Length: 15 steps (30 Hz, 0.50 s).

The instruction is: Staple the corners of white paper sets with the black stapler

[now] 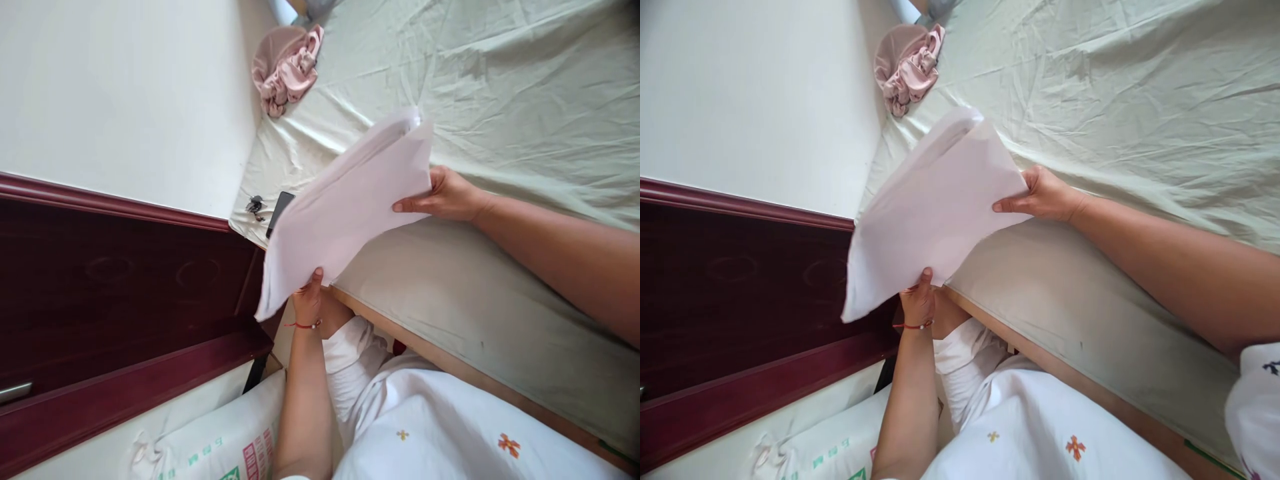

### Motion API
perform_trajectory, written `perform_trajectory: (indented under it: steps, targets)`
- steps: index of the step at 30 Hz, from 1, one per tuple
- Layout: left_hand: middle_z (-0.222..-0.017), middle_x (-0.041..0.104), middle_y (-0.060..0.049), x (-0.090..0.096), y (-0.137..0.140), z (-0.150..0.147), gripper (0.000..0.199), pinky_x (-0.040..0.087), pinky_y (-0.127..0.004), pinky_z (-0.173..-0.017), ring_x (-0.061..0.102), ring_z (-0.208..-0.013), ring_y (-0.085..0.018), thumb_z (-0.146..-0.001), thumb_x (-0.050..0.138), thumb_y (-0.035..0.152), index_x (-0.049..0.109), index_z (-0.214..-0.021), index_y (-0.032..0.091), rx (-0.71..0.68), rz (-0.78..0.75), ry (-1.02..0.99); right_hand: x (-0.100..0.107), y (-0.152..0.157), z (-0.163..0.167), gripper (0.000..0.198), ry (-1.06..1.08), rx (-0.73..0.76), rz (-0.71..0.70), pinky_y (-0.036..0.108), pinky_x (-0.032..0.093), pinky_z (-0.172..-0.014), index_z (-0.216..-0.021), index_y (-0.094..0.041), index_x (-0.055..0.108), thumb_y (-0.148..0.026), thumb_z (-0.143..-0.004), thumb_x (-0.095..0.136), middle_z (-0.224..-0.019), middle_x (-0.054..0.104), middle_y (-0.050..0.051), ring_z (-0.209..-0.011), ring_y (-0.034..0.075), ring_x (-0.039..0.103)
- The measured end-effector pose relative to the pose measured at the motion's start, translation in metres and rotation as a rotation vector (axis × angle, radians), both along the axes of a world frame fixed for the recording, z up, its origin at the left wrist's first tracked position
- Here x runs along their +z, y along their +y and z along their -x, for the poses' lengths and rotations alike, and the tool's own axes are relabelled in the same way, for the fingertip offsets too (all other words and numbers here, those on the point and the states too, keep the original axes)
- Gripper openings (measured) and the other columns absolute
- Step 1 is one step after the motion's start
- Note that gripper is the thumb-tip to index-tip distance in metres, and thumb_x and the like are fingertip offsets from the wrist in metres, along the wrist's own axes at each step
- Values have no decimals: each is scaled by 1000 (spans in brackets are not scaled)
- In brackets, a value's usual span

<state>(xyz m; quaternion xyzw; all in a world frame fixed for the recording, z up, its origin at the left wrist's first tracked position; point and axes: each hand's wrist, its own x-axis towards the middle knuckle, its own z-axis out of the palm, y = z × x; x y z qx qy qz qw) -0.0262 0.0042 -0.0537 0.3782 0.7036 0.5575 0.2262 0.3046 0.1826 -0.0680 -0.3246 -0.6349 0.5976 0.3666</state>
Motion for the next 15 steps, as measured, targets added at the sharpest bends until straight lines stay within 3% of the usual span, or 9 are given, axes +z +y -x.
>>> perform_trajectory:
  steps: [5, 11, 15]
  targets:
    - [-120, 83, -13, 15, -2, 6, 68, 48, -47, -128, 72, -136, -31, -64, 104, 53, 81, -117, 18, -43, -51, 17, 2, -1, -1, 46, 81, -58, 17, 55, 63, -98, -84, -25, 79, -67, -68, 94, -94, 80, 3, -105, 34, 75]
    - [-127, 82, -10, -4, -3, 17, 74, 39, -51, -134, 67, -144, -31, -61, 105, 52, 80, -124, 24, -77, 4, -4, 12, 0, -5, 52, -9, 34, -16, 52, 65, -92, -93, -25, 81, -70, -69, 92, -96, 82, 6, -104, 36, 76]
    - [-127, 82, -14, 0, 1, 2, 67, 42, -52, -133, 68, -143, -32, -68, 102, 53, 80, -123, 20, -81, -5, 5, 7, 0, -2, 54, -44, 9, -26, 55, 65, -96, -92, -24, 82, -71, -68, 92, -98, 82, 5, -104, 36, 77]
